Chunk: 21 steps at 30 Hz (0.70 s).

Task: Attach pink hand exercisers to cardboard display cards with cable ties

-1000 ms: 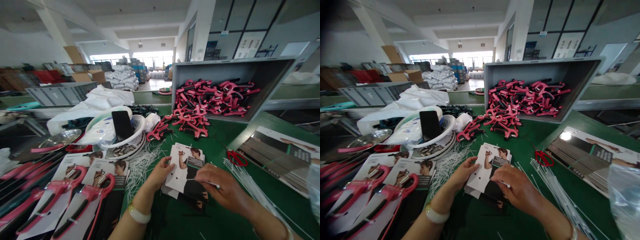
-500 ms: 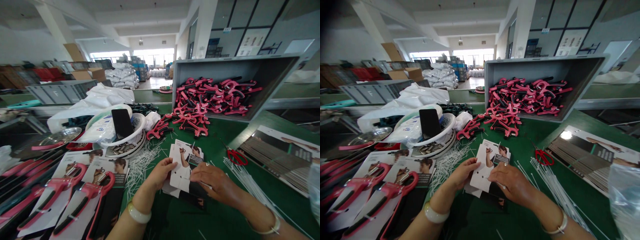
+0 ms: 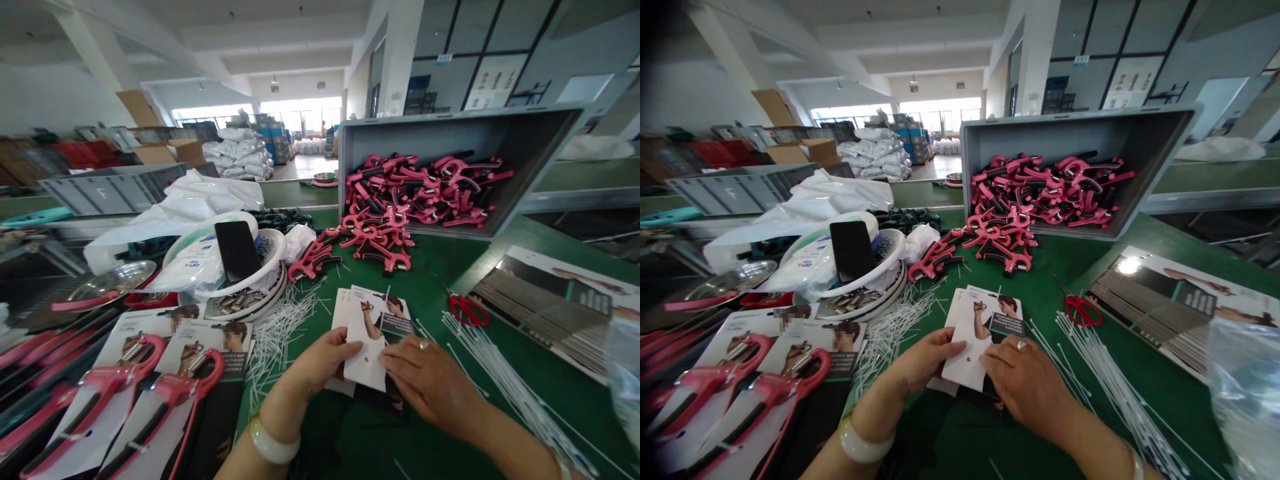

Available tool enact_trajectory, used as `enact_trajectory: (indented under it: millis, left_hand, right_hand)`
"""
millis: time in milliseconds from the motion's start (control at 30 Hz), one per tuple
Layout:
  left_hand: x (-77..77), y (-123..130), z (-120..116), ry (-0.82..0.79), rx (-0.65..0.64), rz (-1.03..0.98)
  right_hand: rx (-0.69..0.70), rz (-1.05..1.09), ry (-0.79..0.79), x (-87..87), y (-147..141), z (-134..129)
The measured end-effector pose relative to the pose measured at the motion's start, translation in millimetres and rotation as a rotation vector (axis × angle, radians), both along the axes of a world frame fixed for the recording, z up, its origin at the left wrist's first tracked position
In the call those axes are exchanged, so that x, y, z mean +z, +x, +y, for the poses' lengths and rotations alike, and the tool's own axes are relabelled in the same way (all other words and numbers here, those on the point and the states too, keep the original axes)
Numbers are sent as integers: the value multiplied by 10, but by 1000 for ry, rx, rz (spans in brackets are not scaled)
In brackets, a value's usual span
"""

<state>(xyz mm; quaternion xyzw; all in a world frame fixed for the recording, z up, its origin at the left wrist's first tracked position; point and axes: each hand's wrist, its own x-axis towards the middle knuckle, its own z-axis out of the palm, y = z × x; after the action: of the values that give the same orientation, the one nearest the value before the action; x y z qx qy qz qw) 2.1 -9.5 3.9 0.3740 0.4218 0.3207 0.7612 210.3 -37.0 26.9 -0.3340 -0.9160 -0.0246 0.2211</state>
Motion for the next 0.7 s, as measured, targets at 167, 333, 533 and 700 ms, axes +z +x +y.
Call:
enact_trajectory:
  millis: [167, 333, 533, 700]
  left_hand:
    - [76, 164, -56, -27, 111, 5]
    - [272, 106, -143, 78, 20, -71]
    - [264, 108, -109, 231, -7, -68]
    - [211, 487, 2, 464, 259, -71]
  right_hand:
    - [-271, 48, 133, -62, -155, -277]
    - [-363, 108, 175, -202, -87, -165]
    - [-338, 345, 162, -204, 64, 6]
    - [-384, 487, 85, -97, 41, 30]
